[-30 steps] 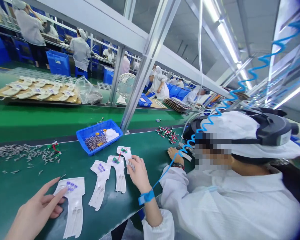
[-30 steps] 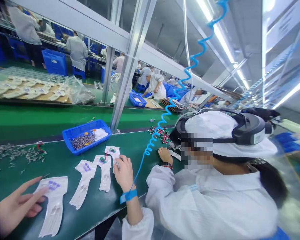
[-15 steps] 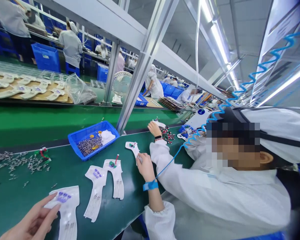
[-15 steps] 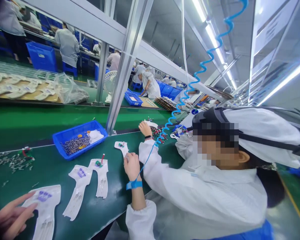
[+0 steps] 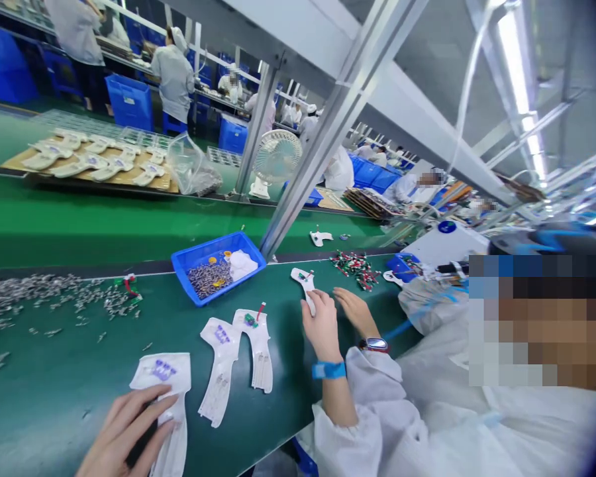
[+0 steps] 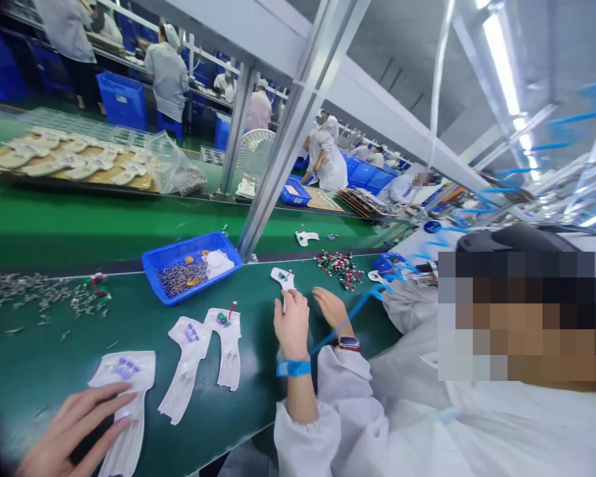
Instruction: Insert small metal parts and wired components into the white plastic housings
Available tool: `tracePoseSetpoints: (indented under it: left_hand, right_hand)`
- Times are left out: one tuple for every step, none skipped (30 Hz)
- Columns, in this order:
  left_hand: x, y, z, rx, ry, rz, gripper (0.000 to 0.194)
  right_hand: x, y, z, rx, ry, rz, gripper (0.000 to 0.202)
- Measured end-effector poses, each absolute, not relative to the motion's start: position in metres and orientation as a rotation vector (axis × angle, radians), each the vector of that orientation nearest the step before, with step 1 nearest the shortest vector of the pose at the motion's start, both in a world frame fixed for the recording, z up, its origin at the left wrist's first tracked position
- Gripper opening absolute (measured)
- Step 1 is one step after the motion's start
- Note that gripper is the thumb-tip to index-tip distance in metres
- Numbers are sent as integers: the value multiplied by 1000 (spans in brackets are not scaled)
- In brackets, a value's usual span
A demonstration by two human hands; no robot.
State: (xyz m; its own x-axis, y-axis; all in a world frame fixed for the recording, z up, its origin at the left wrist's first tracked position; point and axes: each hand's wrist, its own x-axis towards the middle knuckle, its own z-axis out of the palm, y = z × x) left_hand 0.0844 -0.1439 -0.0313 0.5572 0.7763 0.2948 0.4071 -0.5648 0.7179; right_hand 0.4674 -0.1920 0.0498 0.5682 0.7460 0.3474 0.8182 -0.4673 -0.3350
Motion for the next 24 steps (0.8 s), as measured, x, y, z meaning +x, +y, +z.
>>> tracePoseSetpoints:
  left_hand:
    - [87, -145, -30, 2235, 934, 798, 28]
    - [91, -147, -27, 2253, 927, 777, 28]
    - [96, -149, -24, 2258, 924, 759, 28]
    - [101, -151, -21, 2252, 925, 741, 27]
    - [107, -152, -17, 2241, 927, 721, 26]
    - [114, -154, -14, 2227, 923, 705, 25]
    - [120, -156, -10, 2214, 918, 688, 24]
    - [127, -157, -6, 2203, 909, 673, 24]
    - [133, -158, -2, 2194, 900, 665, 23]
    - [139, -159, 1, 2190, 888, 652, 24]
    - [144, -159, 4, 2189, 870, 641, 25]
    - [148, -159, 7, 2188, 846, 631, 27]
    - [150, -157, 9, 2180, 824, 628, 29]
    - [151, -154, 11, 2163, 812, 639, 29]
    - [149, -150, 12, 2139, 817, 662, 30]
    - [146, -144, 12, 2114, 849, 699, 30]
    - [142, -137, 12, 2091, 907, 739, 30]
    - [138, -128, 12, 2068, 985, 766, 31]
    - [132, -118, 12, 2045, 1070, 777, 31]
    - [127, -108, 11, 2023, 1152, 773, 31]
    - [123, -98, 10, 1990, 1214, 754, 29]
    - [119, -89, 10, 1958, 1255, 738, 25]
    - [115, -81, 10, 1928, 1285, 733, 22]
    - [112, -76, 11, 1896, 1306, 738, 21]
  right_hand:
    - [450, -195, 48, -2291, -1331, -163, 24]
    - [432, -199, 46, -2232, -1426, -105, 22]
    - [414, -203, 44, -2171, -1531, -36, 19]
    - [399, -208, 42, -2115, -1627, 35, 17]
    - [387, -213, 40, -2068, -1709, 95, 17]
    - [378, -218, 37, -2035, -1770, 135, 18]
    - [373, -221, 33, -2018, -1808, 150, 19]
    - [373, -224, 29, -2016, -1826, 142, 21]
    - [375, -225, 25, -2025, -1829, 114, 21]
    - [380, -224, 20, -2038, -1825, 75, 22]
    - [385, -222, 16, -2051, -1819, 31, 22]
    - [391, -219, 13, -2062, -1816, -10, 23]
    - [395, -215, 11, -2066, -1816, -47, 25]
    - [399, -211, 11, -2062, -1818, -76, 26]
    - [400, -208, 12, -2048, -1823, -96, 28]
    - [400, -205, 14, -2022, -1834, -104, 29]
    - [398, -202, 17, -1983, -1856, -103, 30]
    - [394, -199, 20, -1930, -1888, -96, 30]
    - [390, -197, 22, -1872, -1926, -83, 29]
    - [384, -194, 24, -1809, -1965, -67, 28]
    - [378, -192, 25, -1747, -1999, -48, 27]
    - [371, -189, 26, -1687, -2022, -28, 26]
    - [363, -185, 27, -1628, -2036, -6, 25]
    - [354, -182, 27, -1567, -2045, 19, 25]
